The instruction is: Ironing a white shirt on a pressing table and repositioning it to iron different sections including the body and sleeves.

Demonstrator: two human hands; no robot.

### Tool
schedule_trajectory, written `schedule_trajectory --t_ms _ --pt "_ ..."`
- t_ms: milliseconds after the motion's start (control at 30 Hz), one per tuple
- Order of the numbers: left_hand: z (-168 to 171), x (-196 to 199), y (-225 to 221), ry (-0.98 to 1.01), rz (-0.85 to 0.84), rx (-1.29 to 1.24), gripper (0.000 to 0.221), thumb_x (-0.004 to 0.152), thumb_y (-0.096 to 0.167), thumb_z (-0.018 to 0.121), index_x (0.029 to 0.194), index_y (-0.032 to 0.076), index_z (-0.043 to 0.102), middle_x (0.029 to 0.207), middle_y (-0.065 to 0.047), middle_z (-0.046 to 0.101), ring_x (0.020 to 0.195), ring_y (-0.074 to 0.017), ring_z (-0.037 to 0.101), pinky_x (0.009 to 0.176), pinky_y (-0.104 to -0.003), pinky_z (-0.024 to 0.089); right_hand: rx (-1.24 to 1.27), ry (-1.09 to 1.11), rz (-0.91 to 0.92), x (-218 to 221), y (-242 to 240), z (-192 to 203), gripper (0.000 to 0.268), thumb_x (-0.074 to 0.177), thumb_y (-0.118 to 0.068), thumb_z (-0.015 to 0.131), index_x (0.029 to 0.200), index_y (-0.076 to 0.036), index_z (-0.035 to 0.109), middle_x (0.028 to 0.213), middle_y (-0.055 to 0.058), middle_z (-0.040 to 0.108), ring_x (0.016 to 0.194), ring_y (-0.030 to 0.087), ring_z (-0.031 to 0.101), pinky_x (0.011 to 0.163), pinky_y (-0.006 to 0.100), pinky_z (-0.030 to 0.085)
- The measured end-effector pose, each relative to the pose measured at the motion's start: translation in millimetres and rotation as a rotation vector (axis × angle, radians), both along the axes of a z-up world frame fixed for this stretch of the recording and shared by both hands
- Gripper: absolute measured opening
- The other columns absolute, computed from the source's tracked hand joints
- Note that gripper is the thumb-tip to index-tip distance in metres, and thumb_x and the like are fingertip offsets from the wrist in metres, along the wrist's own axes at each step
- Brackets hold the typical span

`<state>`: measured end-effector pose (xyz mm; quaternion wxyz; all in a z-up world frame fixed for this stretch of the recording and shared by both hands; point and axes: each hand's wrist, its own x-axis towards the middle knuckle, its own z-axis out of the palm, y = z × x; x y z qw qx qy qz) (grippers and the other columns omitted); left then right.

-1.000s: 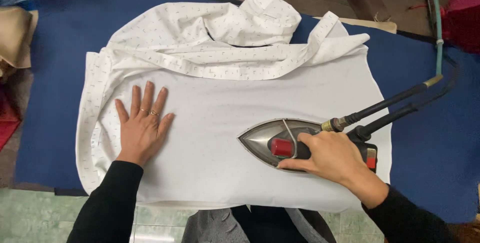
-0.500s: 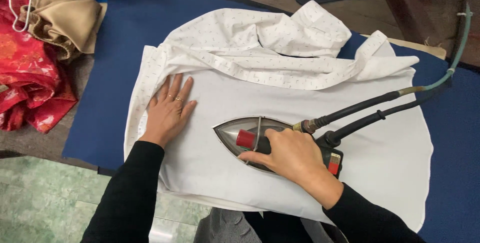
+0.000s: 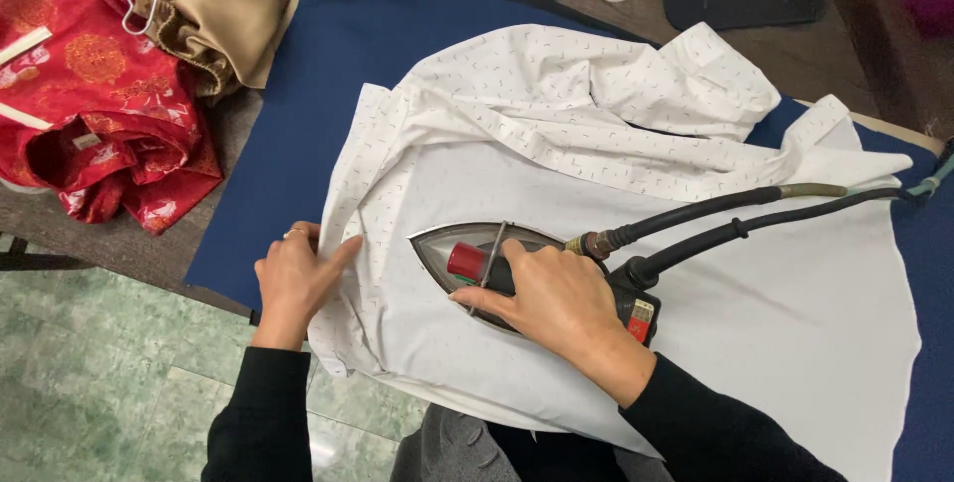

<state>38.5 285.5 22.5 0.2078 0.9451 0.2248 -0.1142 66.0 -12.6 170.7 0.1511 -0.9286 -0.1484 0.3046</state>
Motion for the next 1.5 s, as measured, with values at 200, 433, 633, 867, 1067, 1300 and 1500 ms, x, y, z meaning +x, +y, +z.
schedule_trajectory --t_ms 200,433,633,867,1067,1300,1500 --pt "-14.5 3.9 13.0 0.033 0.019 -0.136 0.043 0.081 0.056 0.068 0.084 0.013 0.068 0.072 -0.011 0.069 0.084 -0.0382 0.068 0.074 -0.047 0.048 0.024 -0.018 0.041 8.2 25.5 -0.1 0.074 0.082 -0.069 0.057 0.1 0.002 0.064 0.075 0.029 0.068 0.077 0.049 0.069 0.066 0.053 0.053" --pt "3.8 8.7 12.6 -0.015 0.076 -0.304 0.035 0.083 0.039 0.072 0.085 0.005 0.068 0.072 -0.018 0.067 0.08 -0.0411 0.067 0.073 -0.047 0.05 0.061 -0.044 0.097 13.5 51.0 -3.3 0.069 0.084 -0.064 0.057 0.097 0.004 0.063 0.078 0.029 0.068 0.079 0.049 0.069 0.068 0.053 0.054" --pt "-0.3 7.9 17.4 -0.069 0.036 -0.342 0.031 0.081 0.032 0.074 0.084 0.002 0.068 0.07 -0.019 0.065 0.074 -0.0392 0.065 0.069 -0.048 0.049 0.098 -0.078 0.126 17.7 57.5 -9.6 0.066 0.084 -0.061 0.059 0.095 0.004 0.063 0.077 0.027 0.068 0.078 0.047 0.069 0.066 0.052 0.055" --pt "7.1 4.9 15.5 -0.059 0.068 -0.395 0.026 0.082 0.027 0.073 0.082 0.001 0.067 0.067 -0.015 0.064 0.068 -0.0318 0.063 0.066 -0.042 0.049 0.01 0.046 0.175 9.0 27.0 2.8 0.068 0.085 -0.061 0.058 0.101 0.004 0.063 0.082 0.028 0.068 0.082 0.047 0.069 0.071 0.051 0.054" --pt "6.2 8.2 17.0 -0.076 0.063 -0.431 0.027 0.083 0.028 0.073 0.081 0.002 0.067 0.067 -0.014 0.064 0.067 -0.0294 0.062 0.065 -0.042 0.049 -0.023 0.064 0.208 7.4 20.4 -0.6 0.07 0.084 -0.063 0.059 0.106 0.004 0.063 0.081 0.028 0.069 0.082 0.046 0.07 0.07 0.052 0.054" --pt "0.0 9.8 19.2 -0.081 0.061 -0.447 0.028 0.087 0.029 0.069 0.077 0.003 0.066 0.063 -0.012 0.061 0.064 -0.0277 0.06 0.063 -0.04 0.048 0.026 0.042 0.288 8.9 55.3 -0.7 0.071 0.082 -0.064 0.058 0.102 0.003 0.064 0.084 0.028 0.069 0.084 0.046 0.069 0.072 0.053 0.054" --pt "-3.2 10.7 20.2 -0.094 0.063 -0.443 0.027 0.089 0.029 0.067 0.077 0.005 0.067 0.062 -0.01 0.061 0.064 -0.0266 0.059 0.063 -0.04 0.048 0.087 -0.004 0.303 7.0 63.6 -8.4 0.066 0.083 -0.06 0.06 0.099 0.003 0.063 0.081 0.026 0.068 0.08 0.045 0.07 0.069 0.05 0.055"
